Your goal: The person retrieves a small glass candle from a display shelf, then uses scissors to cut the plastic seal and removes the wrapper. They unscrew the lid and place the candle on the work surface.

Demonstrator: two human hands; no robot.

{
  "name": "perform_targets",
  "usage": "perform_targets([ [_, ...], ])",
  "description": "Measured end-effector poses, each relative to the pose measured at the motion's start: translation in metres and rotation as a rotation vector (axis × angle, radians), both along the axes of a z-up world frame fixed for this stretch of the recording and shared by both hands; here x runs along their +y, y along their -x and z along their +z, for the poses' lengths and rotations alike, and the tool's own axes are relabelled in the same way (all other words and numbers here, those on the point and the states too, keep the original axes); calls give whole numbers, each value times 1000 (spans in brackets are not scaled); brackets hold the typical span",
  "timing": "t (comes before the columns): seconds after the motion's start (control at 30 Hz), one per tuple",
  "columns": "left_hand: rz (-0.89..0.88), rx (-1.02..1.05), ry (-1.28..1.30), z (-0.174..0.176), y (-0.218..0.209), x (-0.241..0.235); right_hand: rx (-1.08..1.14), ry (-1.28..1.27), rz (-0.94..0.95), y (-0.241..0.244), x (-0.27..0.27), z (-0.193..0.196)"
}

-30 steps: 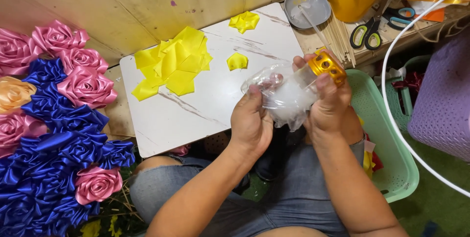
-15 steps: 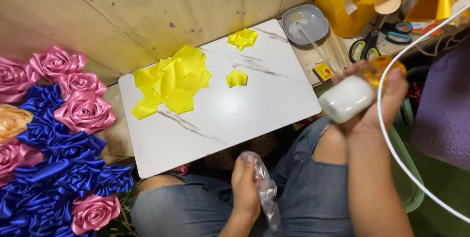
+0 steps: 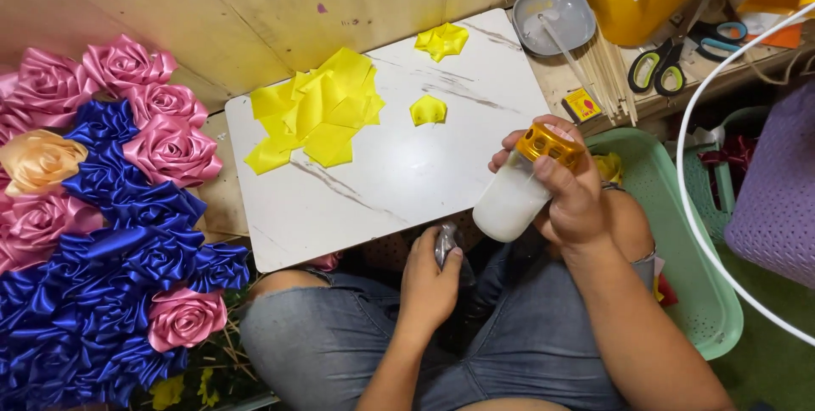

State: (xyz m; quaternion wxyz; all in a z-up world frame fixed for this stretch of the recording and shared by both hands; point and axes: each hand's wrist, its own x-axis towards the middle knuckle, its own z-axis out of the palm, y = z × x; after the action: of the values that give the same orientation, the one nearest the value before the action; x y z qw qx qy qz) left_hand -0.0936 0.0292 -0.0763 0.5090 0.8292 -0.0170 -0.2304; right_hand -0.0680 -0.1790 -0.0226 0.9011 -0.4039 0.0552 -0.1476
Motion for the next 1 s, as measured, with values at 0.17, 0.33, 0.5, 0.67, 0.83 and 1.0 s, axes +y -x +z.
perform_targets([
  [0.17, -342, 21, -556, -32, 4, 0, 23, 122, -89, 3, 5, -5],
  [0.33, -355, 23, -384, 66, 4, 2, -40, 185, -84, 4, 12, -2],
  [0.5, -6, -605, -97, 90, -5, -6, -76, 192, -33, 1, 5, -24],
  [0.67, -230, -553, -34, 110, -44, -36, -93, 149, 98, 6, 16, -15],
  [0.83, -300, -543, -62, 94, -68, -16, -140, 491, 12, -6, 13, -2],
  [1.0, -242, -715, -216, 77, -61, -4, 64, 970, 48, -17, 31, 23],
])
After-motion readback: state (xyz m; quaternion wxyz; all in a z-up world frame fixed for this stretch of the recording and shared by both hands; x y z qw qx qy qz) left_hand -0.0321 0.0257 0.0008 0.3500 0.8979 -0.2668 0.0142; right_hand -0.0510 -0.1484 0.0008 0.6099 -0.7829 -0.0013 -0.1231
